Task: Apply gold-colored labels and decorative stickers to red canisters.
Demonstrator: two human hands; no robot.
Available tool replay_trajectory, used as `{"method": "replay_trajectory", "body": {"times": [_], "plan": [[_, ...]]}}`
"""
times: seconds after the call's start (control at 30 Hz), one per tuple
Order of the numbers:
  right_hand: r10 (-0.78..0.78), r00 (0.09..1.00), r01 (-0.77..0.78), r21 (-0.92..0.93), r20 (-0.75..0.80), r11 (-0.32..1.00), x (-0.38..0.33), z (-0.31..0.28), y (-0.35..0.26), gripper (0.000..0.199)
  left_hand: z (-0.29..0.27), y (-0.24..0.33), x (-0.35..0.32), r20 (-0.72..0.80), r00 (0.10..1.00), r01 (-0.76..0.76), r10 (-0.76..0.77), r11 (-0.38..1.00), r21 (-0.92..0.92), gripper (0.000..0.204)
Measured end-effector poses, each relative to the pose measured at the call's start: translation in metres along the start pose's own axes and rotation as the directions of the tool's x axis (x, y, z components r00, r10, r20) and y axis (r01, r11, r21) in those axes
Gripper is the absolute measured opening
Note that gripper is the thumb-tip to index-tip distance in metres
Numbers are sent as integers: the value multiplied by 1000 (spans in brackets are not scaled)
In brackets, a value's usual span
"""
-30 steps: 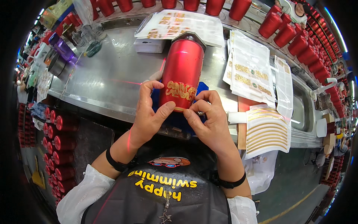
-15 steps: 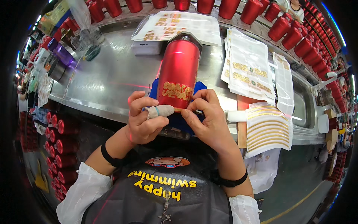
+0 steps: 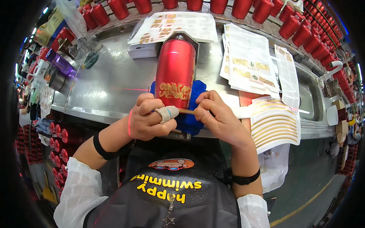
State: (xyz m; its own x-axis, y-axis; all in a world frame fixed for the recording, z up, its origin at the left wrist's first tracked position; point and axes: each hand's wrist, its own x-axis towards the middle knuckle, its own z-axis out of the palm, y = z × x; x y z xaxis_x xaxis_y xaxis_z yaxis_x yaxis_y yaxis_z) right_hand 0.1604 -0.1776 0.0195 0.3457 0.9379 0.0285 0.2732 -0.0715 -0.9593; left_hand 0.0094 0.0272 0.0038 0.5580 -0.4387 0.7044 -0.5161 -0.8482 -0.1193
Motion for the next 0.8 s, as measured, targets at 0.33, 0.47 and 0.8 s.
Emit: {"method": "replay_trajectory", "body": {"times": [0.33,0.47,0.8], "plan": [[1,999,-3,-40,-38,999,-2,-4,5,22,6,7,-2,-10,997,77,-77,996,51,21],[-10,1000,9,-62,-21,998,-1,-6,7,23,8,7,-11,-103,969,214,-226,970,-115,21],[58,997,-56,44,-51,997,-2,-7,9,23,7,1,0,1,1000,-28,28,995,93,26]]}}
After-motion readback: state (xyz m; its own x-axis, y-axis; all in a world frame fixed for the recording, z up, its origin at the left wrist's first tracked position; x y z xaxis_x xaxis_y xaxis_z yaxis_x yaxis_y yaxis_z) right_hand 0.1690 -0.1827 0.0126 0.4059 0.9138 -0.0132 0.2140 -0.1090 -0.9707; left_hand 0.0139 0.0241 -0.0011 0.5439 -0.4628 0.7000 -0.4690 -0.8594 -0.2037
